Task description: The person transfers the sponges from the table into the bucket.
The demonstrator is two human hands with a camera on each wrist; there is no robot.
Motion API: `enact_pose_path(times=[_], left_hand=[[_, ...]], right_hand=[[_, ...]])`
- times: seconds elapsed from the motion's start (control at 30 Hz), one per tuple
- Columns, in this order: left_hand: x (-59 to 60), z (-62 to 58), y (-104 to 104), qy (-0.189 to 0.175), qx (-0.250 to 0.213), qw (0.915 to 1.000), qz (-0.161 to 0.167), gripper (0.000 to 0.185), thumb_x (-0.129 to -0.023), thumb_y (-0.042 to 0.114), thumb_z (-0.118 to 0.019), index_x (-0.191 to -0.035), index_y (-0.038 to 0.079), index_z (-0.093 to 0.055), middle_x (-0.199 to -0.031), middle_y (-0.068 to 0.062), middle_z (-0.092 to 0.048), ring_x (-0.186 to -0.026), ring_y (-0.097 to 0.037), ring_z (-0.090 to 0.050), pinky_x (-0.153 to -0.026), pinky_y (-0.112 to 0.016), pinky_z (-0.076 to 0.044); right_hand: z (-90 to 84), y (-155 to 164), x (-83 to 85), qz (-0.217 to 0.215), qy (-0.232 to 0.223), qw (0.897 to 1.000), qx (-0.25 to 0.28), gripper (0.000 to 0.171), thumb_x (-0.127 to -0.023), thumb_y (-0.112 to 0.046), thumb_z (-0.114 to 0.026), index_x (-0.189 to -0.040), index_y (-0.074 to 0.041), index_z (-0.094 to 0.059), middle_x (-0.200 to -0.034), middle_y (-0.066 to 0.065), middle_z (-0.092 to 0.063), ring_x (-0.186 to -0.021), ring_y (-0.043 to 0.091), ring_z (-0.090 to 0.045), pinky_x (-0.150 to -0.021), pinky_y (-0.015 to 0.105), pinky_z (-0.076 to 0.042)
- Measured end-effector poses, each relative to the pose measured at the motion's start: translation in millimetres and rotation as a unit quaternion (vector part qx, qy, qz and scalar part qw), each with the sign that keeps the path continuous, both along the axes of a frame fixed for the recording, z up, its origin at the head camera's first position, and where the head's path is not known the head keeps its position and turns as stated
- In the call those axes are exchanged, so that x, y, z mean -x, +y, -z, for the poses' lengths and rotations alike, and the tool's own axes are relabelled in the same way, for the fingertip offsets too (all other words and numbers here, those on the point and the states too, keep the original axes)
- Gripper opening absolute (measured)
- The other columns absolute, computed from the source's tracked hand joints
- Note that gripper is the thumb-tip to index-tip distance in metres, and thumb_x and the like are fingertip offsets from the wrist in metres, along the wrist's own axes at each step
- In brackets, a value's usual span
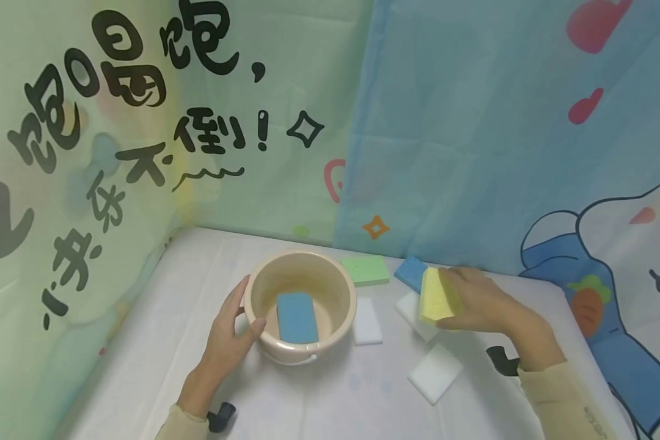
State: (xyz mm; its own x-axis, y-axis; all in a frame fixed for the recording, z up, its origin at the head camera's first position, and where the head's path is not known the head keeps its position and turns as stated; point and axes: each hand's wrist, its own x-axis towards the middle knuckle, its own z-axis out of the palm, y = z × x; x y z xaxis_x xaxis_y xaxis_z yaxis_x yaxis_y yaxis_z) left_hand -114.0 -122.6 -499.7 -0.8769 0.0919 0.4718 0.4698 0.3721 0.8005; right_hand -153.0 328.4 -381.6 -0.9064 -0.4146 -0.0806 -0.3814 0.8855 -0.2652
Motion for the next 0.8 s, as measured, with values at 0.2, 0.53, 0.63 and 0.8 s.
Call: enact_pose_path(times=[0.2, 0.53, 0.63, 0.8], left_hand=[[0.4, -0.6, 0.5, 0.000, 0.003, 1.0000, 0.000, 0.075, -0.089, 0.017, -0.064, -0.156, 0.005, -0.032, -0.158, -0.006, -0.037, -0.142, -0.023, -0.036, -0.098, -0.051, -0.051], [0.0, -0.6, 0.0, -0.006, 0.005, 1.0000, -0.004, 0.076, -0.090, 0.020, -0.064, -0.157, 0.009, -0.032, -0.158, -0.006, -0.037, -0.142, -0.023, -0.037, -0.097, -0.051, -0.051], [-0.6, -0.4, -0.2, -0.008, 0.006, 0.9999, -0.006, 0.076, -0.089, 0.019, -0.064, -0.158, 0.013, -0.031, -0.158, -0.006, -0.036, -0.142, -0.024, -0.037, -0.098, -0.050, -0.051], [-1.7, -1.9, 0.1, -0.008, 0.005, 0.9999, -0.004, 0.076, -0.090, 0.023, -0.064, -0.158, 0.014, -0.030, -0.158, -0.005, -0.036, -0.142, -0.023, -0.036, -0.098, -0.050, -0.050]], right_hand=[[-14.7, -20.1, -6.4, -0.030, 0.024, 0.999, -0.010, 0.097, -0.072, -0.039, -0.085, -0.145, 0.007, -0.041, -0.135, 0.028, -0.049, -0.119, 0.044, -0.045, -0.093, 0.061, -0.044], [-33.5, -47.8, -11.7, -0.072, 0.052, 0.996, -0.019, 0.096, -0.074, -0.039, -0.083, -0.145, 0.008, -0.041, -0.136, 0.026, -0.049, -0.121, 0.043, -0.046, -0.094, 0.060, -0.045], [-36.6, -53.7, -12.6, -0.083, 0.060, 0.995, -0.021, 0.095, -0.074, -0.040, -0.083, -0.145, 0.007, -0.041, -0.137, 0.026, -0.049, -0.124, 0.045, -0.045, -0.099, 0.061, -0.043], [-40.9, -64.5, -13.4, -0.093, 0.059, 0.994, -0.017, 0.093, -0.074, -0.042, -0.082, -0.146, 0.004, -0.043, -0.137, 0.023, -0.050, -0.126, 0.042, -0.045, -0.103, 0.060, -0.040]])
